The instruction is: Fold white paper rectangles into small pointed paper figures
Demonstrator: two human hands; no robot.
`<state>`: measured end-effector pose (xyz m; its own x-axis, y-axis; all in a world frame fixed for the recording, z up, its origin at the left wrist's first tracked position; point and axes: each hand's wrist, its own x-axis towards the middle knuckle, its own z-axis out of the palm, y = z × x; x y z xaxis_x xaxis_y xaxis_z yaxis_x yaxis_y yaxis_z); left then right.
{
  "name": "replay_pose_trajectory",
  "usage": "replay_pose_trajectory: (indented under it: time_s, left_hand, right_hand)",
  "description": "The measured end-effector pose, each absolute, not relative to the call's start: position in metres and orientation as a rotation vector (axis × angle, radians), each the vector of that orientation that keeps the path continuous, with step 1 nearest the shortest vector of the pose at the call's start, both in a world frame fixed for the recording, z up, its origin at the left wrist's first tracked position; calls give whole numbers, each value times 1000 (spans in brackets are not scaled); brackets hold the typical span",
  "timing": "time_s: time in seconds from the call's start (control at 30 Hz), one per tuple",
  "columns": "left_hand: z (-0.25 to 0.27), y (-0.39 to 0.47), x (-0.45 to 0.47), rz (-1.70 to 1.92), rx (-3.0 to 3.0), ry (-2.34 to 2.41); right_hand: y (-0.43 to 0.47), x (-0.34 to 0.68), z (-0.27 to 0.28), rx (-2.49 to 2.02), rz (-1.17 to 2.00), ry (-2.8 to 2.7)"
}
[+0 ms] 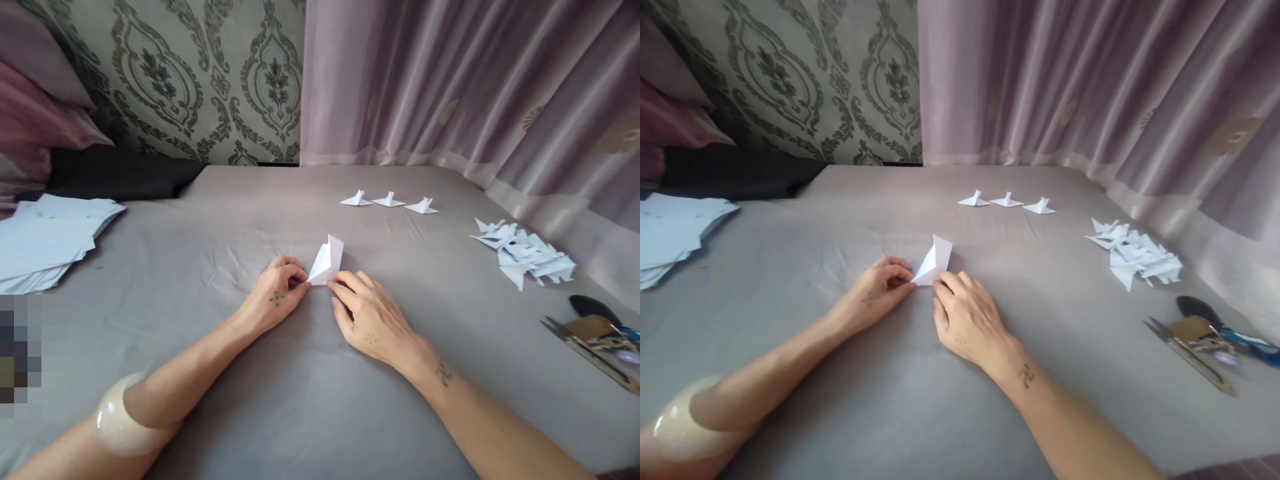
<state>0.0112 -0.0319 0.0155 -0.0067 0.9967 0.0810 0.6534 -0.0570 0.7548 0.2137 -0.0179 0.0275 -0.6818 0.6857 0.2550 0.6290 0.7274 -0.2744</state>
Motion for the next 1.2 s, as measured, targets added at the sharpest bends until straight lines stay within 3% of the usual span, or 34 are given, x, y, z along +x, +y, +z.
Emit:
replay_pose_trajectory:
  time_s: [1.2]
  left_hand:
    - [13,-25,8,850,1804,1760]
  right_hand:
    - [-21,204,29,-1031,163,-2668]
